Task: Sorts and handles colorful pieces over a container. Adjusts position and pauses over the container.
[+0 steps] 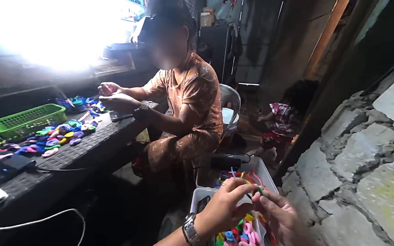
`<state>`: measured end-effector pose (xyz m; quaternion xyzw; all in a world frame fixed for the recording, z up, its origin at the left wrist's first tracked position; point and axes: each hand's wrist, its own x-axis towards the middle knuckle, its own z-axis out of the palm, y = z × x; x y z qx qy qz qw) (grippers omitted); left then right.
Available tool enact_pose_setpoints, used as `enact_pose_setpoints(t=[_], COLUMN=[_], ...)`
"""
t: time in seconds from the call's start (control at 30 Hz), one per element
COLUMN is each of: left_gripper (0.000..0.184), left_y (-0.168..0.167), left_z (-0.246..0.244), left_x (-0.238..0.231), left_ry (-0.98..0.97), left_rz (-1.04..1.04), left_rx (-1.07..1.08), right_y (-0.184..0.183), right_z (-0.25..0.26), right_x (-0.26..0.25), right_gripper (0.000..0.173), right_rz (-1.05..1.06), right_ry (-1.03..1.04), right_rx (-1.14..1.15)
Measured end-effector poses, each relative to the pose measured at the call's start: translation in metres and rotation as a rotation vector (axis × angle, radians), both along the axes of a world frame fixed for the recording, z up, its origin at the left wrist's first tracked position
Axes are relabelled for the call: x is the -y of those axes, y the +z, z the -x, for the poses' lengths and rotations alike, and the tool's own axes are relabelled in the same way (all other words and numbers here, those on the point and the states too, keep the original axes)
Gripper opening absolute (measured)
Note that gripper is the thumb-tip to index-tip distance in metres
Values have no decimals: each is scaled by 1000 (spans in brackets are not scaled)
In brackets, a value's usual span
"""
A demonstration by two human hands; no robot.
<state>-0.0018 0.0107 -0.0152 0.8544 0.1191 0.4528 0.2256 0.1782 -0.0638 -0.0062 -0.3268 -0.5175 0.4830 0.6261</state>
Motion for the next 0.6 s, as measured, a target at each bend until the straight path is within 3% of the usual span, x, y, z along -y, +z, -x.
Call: enact_pose_setpoints(t=[0.1,0.17,0.23,0.3,0.37,0.43,0.5,0.6], left_gripper=[14,17,22,25,26,22,20,22], left_y=[-5,-5,-3,-1,0,0,1,2], left_z=[1,3,7,9,9,8,6,4], left_x=[-1,-4,-6,-7,-7,-2,1,1], left_ry=[28,-1,-20,39,107,149,154,182], left_rz=[-22,-17,35,35,4,-4,10,16], left_rx=[-82,-124,-117,-65,-59,-161,-288,-338], right_y=[-2,-6,-11,-10,-6,-1,6,25], right_z=[-1,-7,-16,-23,-21,-15,-10,0], right_x=[2,-1,-6,-10,-11,-13,-15,-12], right_gripper=[14,15,19,26,33,39,46,31], right_rz=[58,37,-65,-223,-305,-208,-22,303], right_ry=[107,213,350,301,-17,-228,-167,-95], right_rx=[-151,-250,-200,156,656,910,710,11])
